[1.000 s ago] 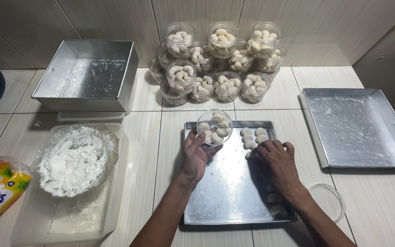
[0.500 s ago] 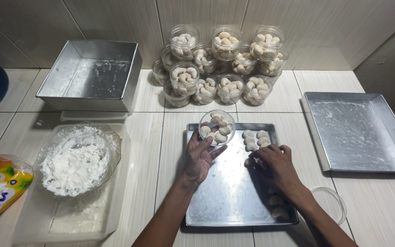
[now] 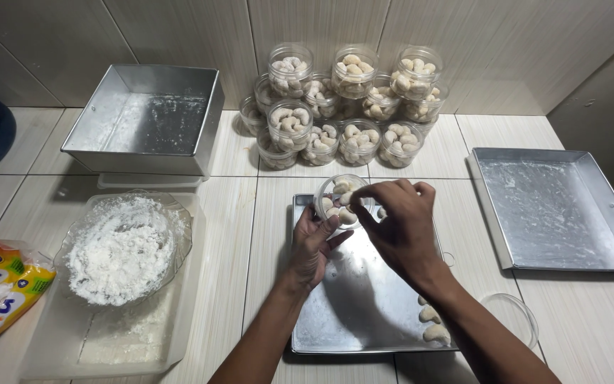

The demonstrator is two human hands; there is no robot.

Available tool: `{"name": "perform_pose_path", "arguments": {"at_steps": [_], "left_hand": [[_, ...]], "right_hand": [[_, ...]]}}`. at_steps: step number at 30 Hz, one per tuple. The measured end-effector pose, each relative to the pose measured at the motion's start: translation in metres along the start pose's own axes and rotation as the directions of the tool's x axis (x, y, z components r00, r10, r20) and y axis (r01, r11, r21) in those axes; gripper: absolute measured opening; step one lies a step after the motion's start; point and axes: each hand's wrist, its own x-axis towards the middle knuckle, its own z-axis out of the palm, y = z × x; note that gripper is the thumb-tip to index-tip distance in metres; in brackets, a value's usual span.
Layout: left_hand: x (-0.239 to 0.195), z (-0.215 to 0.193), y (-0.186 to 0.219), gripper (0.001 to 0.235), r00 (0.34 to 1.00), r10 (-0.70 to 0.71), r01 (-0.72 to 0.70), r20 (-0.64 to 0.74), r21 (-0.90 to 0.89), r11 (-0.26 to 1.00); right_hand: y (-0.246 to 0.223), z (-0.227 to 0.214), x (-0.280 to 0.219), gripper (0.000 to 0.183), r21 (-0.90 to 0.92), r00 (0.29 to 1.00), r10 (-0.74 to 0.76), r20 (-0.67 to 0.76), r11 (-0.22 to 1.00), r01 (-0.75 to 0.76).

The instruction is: Picking up crescent-shaped cookies from a tray and placing them into a plastic container

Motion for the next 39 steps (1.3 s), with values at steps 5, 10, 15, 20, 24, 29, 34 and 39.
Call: {"name": "perform_pose_path", "arguments": {"at_steps": [5,10,15,20,24,29,34,39], "left_hand": [[0.0,0.0,-0.002,0.052,1.0,0.016,-0.016,-0.01,0.031,0.999],[0.003,-0.004,-0.007,0.051,1.0,0.02,-0.019,-0.021,0.022,1.0],[0.005,-0.005,-0.009,0.051,0.999,0.038,-0.037,-0.037,0.009,0.999],[-0.003,0.007,0.003,0.046,0.999,0.028,-0.029,-0.015,-0.024,0.999],[-0.008,0.016,0.016,0.044,1.0,0.014,-0.015,-0.016,-0.089,0.996],[-0.008,0.015,0.015,0.045,0.999,-0.01,0.005,-0.035,-0.131,0.991],[0.003,0.002,0.002,0.055,0.994,-0.07,0.053,-0.09,-0.178,0.983],[0.006,-0.003,-0.004,0.039,0.991,-0.042,0.023,-0.127,-0.151,0.988]], "right_hand": [[0.002,0.037,0.008,0.02,-0.178,0.994,-0.099,-0.041,0.98,0.091],[0.008,0.054,0.013,0.02,-0.216,0.993,-0.119,-0.027,0.97,0.11],[0.014,0.06,0.011,0.013,-0.136,0.993,-0.097,0.072,0.985,0.106],[0.004,0.039,0.01,0.012,-0.061,0.992,-0.093,0.088,0.993,0.098],[-0.005,0.004,0.007,0.015,-0.016,0.994,-0.058,0.095,0.998,0.06],[0.033,-0.016,-0.028,0.011,-0.014,0.98,0.066,0.19,0.998,-0.065],[0.073,-0.014,-0.08,0.009,-0.028,0.779,0.151,0.609,0.985,-0.169],[0.078,-0.02,-0.1,0.025,0.092,0.819,0.098,0.565,0.979,-0.18]]}}
